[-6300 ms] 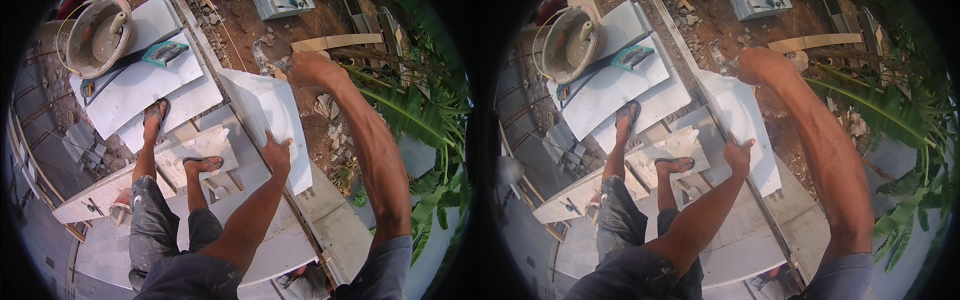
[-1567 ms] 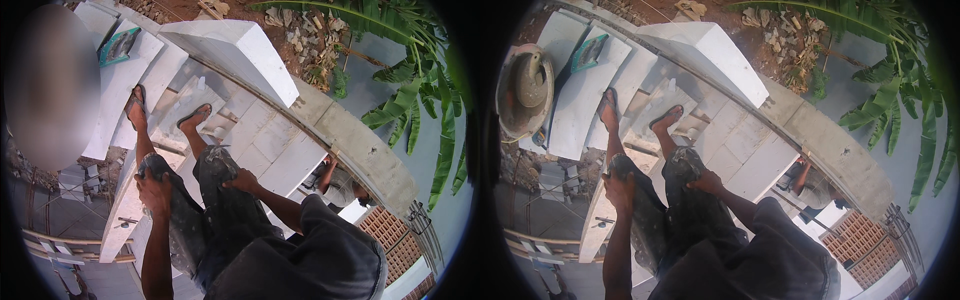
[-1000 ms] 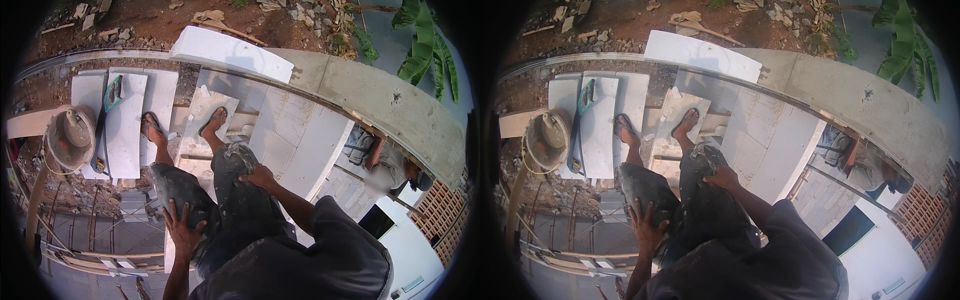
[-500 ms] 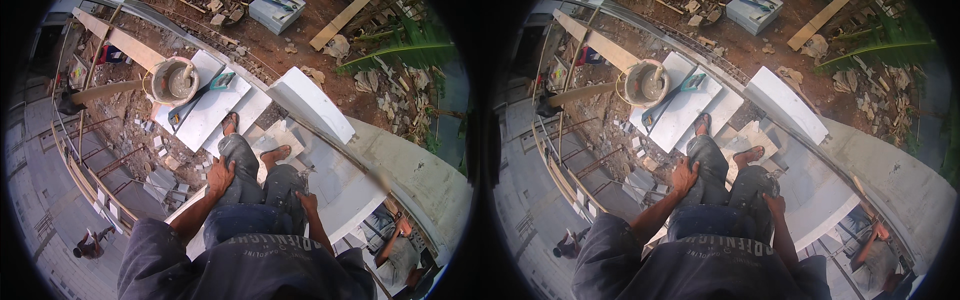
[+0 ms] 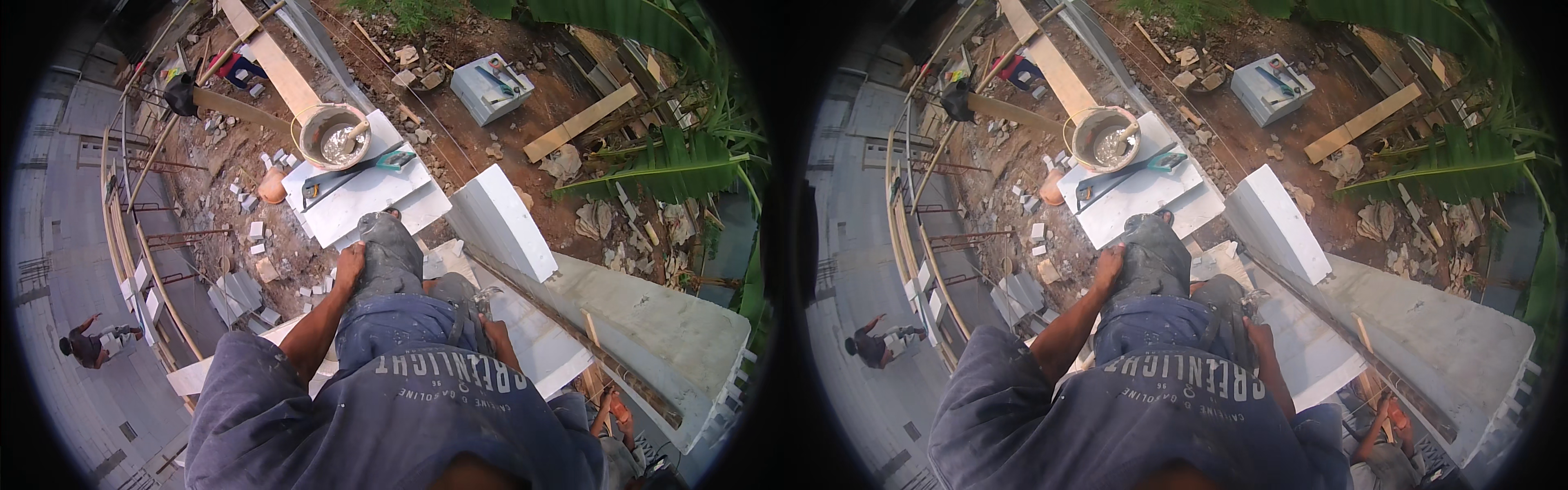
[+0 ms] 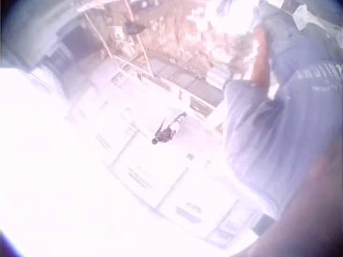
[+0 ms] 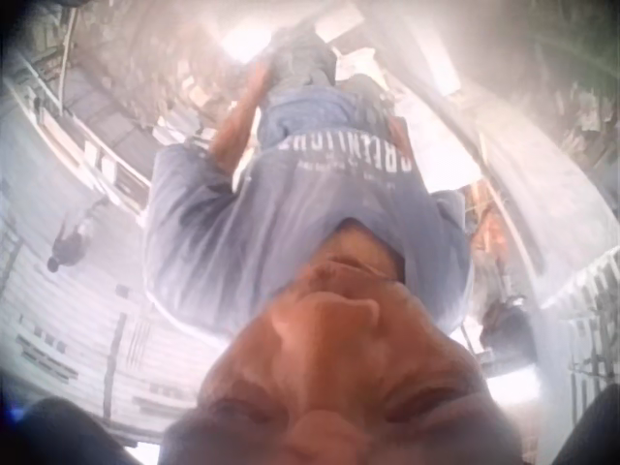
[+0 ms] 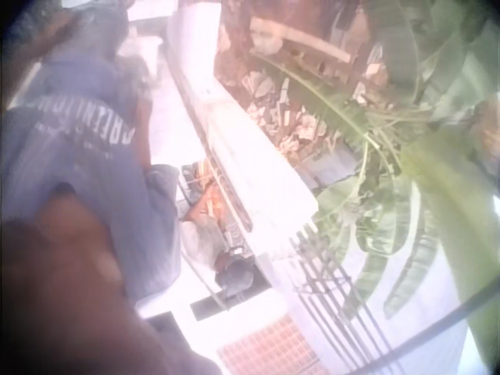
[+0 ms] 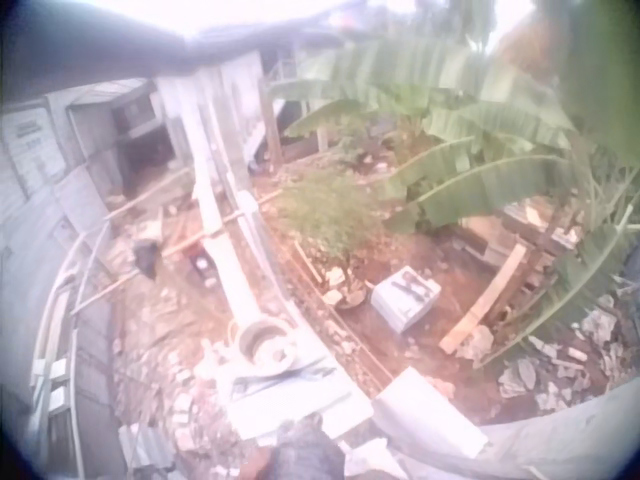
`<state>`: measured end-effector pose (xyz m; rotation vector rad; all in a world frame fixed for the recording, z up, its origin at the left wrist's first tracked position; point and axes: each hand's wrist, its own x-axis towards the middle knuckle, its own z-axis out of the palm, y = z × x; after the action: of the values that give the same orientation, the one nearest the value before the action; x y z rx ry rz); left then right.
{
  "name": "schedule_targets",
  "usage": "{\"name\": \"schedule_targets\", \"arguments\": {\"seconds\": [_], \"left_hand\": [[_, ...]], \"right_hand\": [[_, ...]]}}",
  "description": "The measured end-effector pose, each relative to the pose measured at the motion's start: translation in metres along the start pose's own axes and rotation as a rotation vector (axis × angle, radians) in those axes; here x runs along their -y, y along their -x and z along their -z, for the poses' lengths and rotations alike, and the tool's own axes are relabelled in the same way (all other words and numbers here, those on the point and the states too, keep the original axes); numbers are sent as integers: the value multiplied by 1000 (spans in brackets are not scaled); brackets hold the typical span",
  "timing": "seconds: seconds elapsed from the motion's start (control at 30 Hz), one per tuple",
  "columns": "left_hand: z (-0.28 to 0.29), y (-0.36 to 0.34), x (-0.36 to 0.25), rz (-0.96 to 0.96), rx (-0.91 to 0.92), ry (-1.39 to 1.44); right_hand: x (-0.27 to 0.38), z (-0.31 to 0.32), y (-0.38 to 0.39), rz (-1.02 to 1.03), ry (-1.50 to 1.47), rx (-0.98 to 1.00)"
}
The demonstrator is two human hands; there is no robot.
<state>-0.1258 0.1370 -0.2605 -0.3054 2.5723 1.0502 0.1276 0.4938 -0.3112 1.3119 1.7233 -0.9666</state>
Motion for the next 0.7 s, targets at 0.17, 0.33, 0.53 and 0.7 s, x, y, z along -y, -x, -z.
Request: {"name": "schedule_targets", "arguments": {"seconds": [0.17, 0.33, 0.53, 0.7], "left_hand": [[35, 8, -3, 221, -31, -160], [31, 29, 10, -63, -115, -312], [87, 46, 29, -263, 677, -114], [93, 54, -39, -242, 691, -8]], "right_hand": [[24, 13, 17, 19, 110, -22], [40, 29, 44, 9, 144, 21], [-9, -12, 25, -52, -46, 7], [-40, -52, 24, -81, -206, 52]]}}
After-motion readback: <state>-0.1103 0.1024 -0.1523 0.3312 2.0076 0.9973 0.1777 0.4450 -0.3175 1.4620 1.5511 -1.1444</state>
